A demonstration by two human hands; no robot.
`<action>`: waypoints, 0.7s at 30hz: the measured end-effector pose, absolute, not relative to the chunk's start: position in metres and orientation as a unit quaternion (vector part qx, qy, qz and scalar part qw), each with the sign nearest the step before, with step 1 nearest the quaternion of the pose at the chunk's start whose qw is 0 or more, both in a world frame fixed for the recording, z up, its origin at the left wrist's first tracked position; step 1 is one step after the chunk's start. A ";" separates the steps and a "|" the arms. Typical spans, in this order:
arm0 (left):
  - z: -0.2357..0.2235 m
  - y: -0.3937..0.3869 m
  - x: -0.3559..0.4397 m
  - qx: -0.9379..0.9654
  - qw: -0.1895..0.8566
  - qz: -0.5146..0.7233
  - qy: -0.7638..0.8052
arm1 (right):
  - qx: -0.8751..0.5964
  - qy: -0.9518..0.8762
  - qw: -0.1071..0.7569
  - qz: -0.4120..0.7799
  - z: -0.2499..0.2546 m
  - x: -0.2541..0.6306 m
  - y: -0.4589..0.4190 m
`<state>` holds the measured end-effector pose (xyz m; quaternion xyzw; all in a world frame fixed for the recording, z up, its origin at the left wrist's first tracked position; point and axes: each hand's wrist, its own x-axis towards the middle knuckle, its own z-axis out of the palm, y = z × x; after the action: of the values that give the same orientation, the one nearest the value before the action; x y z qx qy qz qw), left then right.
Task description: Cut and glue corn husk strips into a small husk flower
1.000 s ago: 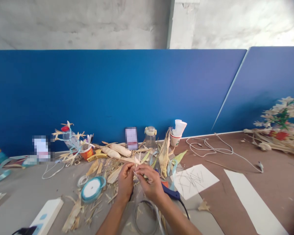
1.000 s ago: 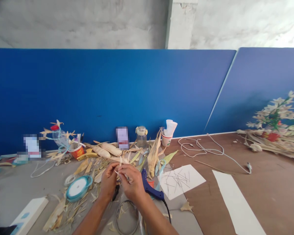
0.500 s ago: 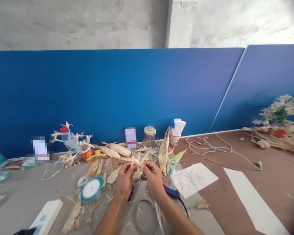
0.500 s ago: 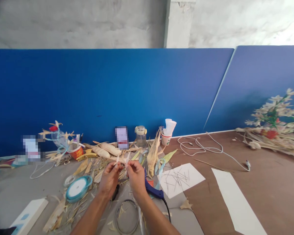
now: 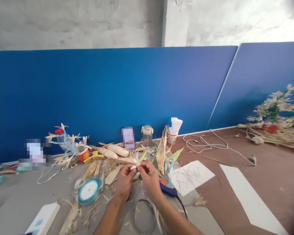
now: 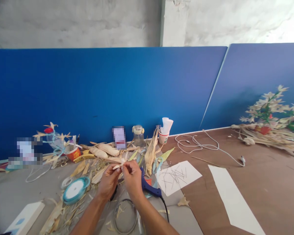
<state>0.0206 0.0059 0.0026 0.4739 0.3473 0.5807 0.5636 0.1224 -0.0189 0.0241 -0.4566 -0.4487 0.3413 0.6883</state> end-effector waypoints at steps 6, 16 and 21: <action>-0.001 0.007 0.018 0.447 0.619 0.575 0.295 | -0.439 -0.465 0.687 0.345 0.025 0.122 -0.019; 0.005 0.005 0.021 0.432 0.646 0.568 0.271 | -0.415 -0.443 0.690 0.394 0.021 0.122 -0.016; 0.004 0.006 0.019 0.422 0.643 0.573 0.282 | -0.410 -0.485 0.678 0.370 0.024 0.123 -0.020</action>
<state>0.0188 0.0057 0.0036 0.4222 0.2821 0.5731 0.6432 0.1229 -0.0201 0.0239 -0.4099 -0.4854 0.3702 0.6777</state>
